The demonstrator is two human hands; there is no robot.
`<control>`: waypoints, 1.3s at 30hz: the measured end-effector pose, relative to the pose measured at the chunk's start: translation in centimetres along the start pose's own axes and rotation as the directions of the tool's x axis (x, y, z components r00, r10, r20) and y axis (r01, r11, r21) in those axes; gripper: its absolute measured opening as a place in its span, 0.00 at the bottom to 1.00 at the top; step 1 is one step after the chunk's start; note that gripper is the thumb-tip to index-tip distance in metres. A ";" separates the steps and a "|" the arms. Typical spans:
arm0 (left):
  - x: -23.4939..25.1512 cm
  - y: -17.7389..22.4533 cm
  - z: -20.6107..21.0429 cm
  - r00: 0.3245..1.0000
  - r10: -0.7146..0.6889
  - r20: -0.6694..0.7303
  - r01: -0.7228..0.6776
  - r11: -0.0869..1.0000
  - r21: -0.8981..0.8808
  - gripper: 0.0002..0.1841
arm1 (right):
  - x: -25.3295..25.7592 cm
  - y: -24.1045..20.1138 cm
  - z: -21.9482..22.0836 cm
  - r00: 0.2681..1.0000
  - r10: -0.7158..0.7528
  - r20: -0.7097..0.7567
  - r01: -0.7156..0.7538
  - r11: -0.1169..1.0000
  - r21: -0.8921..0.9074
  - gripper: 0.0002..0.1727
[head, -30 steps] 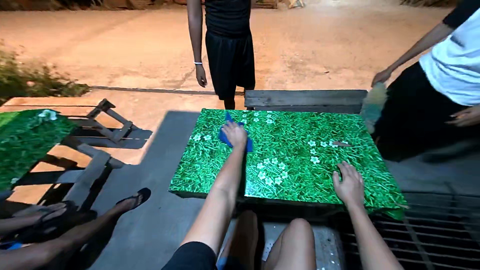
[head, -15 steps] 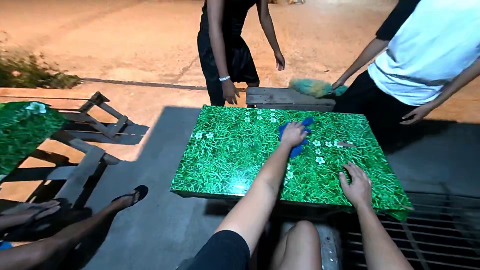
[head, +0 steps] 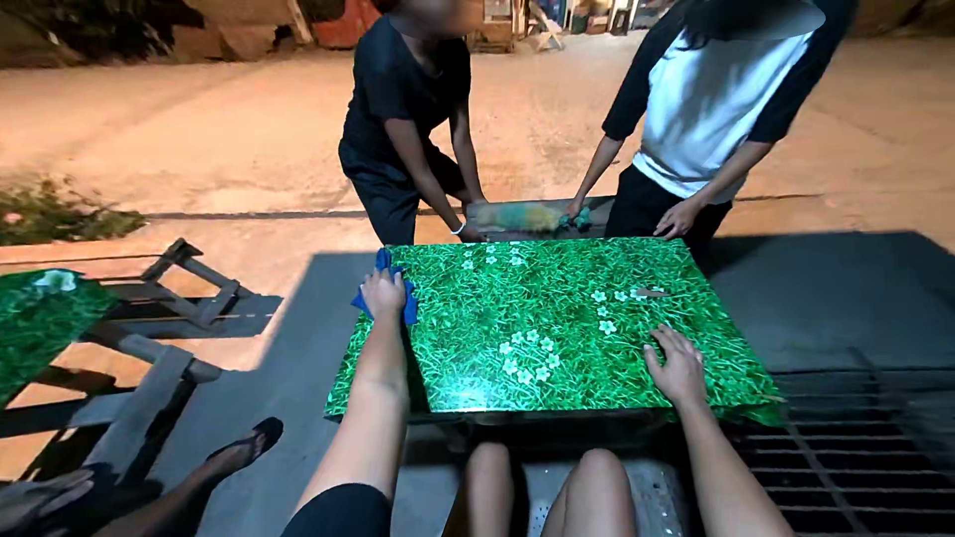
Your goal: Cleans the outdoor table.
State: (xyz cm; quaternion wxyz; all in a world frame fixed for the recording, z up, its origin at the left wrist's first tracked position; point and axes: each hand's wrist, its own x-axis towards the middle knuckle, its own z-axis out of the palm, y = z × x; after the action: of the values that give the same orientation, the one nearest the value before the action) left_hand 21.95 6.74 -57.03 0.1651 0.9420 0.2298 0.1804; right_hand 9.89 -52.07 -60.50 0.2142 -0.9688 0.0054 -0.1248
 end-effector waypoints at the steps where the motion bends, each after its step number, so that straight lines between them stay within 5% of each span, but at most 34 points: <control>1: -0.5 0.1 0.0 0.999 -0.031 -0.020 0.031 0.999 0.008 0.29 | 0.0 0.0 -0.1 1.000 0.004 0.007 -0.004 1.000 -0.002 0.25; 6: -3.9 2.1 -0.3 0.995 -0.093 -0.028 0.094 0.995 0.027 0.29 | 0.2 -0.3 -0.4 1.000 0.013 0.025 -0.013 1.000 -0.016 0.25; 13: -13.1 5.2 -0.9 0.985 0.121 0.122 -0.125 0.992 0.021 0.30 | -0.1 -0.2 -0.4 1.000 -0.022 0.001 0.022 1.000 -0.001 0.25; 21: -24.0 9.6 -1.3 0.881 0.337 0.332 -0.324 0.941 -0.097 0.30 | -0.3 -0.4 -0.6 1.000 0.004 0.018 -0.004 0.999 -0.032 0.25; 39: -21.0 13.5 1.9 0.862 0.392 0.322 -0.382 0.919 -0.097 0.30 | -0.1 -0.6 -0.2 1.000 -0.002 0.005 0.002 0.999 -0.054 0.25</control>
State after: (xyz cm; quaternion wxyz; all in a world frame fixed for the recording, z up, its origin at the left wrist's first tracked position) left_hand 10.41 -15.41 -58.95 0.1762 0.9831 0.0022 0.0505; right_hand 9.71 -51.63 -60.10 0.1880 -0.9745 0.0074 -0.1222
